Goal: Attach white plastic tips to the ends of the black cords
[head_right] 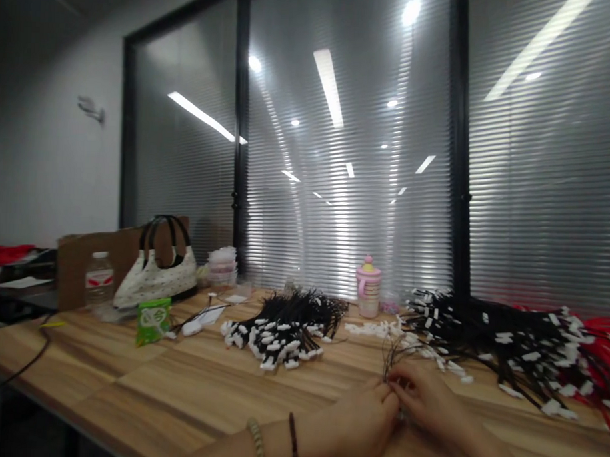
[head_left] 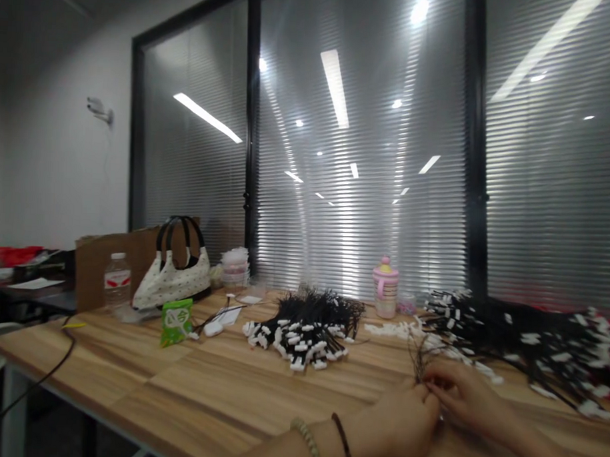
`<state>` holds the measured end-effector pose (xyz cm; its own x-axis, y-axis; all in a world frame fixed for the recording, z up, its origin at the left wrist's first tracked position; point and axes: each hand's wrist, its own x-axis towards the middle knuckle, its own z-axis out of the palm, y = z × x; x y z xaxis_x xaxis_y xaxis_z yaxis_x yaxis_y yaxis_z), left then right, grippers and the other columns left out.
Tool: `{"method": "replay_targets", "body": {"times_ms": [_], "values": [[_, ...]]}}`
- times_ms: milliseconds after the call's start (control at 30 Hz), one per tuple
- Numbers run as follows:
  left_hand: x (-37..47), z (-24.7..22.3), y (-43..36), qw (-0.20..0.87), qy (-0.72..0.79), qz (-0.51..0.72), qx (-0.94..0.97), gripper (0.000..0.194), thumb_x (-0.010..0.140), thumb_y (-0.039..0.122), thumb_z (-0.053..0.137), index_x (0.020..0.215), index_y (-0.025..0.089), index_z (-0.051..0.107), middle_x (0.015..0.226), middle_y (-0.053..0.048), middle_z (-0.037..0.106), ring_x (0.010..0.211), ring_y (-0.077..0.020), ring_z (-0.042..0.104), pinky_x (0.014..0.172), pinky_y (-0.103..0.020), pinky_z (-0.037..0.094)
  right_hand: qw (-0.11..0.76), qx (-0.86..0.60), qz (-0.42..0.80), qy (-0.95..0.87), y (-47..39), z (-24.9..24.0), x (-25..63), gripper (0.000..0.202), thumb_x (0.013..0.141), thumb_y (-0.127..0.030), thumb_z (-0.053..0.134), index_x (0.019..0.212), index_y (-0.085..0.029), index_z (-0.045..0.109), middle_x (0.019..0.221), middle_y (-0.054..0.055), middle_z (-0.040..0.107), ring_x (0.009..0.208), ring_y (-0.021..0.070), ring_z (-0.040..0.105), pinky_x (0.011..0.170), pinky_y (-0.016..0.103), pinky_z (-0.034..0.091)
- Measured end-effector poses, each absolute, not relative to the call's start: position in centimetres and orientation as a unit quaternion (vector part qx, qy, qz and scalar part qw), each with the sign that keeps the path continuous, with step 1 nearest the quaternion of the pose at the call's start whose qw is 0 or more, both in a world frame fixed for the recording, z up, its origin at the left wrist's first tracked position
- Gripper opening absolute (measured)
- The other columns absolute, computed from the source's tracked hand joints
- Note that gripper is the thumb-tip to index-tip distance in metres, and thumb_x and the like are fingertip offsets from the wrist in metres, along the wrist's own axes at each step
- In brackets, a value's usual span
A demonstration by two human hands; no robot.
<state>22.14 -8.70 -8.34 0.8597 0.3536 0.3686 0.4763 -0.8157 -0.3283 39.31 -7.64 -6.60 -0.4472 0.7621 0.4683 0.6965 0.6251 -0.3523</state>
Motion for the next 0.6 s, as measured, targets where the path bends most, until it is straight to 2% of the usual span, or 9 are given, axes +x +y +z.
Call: {"method": "replay_targets", "body": {"times_ms": [100,367,600], "values": [[21.8,-8.6,-8.8,0.19,-0.235,-0.164,-0.939,0.026,0.081,0.025,0.038,0.098,0.009,0.051,0.094,-0.01,0.058,0.088,-0.0193,0.053,0.085,-0.03,0.043,0.299,-0.432,0.074,-0.848,-8.1,-6.5,38.8,0.024,0.078,-0.029,0.042,0.083,-0.017,0.062,0.082,0.008,0.062,0.078,0.0197,0.057,0.07,0.029,0.045],[21.7,-7.3,-9.7,0.137,-0.249,-0.145,-0.948,0.027,0.082,0.026,0.036,0.097,0.01,0.051,0.095,-0.011,0.059,0.09,-0.0198,0.054,0.082,-0.031,0.045,0.277,-0.441,0.088,-0.849,-8.1,-5.9,39.3,0.025,0.075,-0.031,0.044,0.081,-0.015,0.063,0.082,0.008,0.062,0.076,0.0195,0.057,0.067,0.027,0.045],[21.6,-7.4,-10.1,0.155,-0.254,-0.15,-0.943,0.031,0.082,0.028,0.034,0.098,0.008,0.052,0.097,-0.012,0.058,0.092,-0.0206,0.053,0.085,-0.032,0.043,0.268,-0.438,0.065,-0.856,-8.0,-6.1,39.3,0.026,0.077,-0.03,0.043,0.08,-0.015,0.064,0.079,0.008,0.062,0.074,0.0193,0.056,0.067,0.029,0.044]]}}
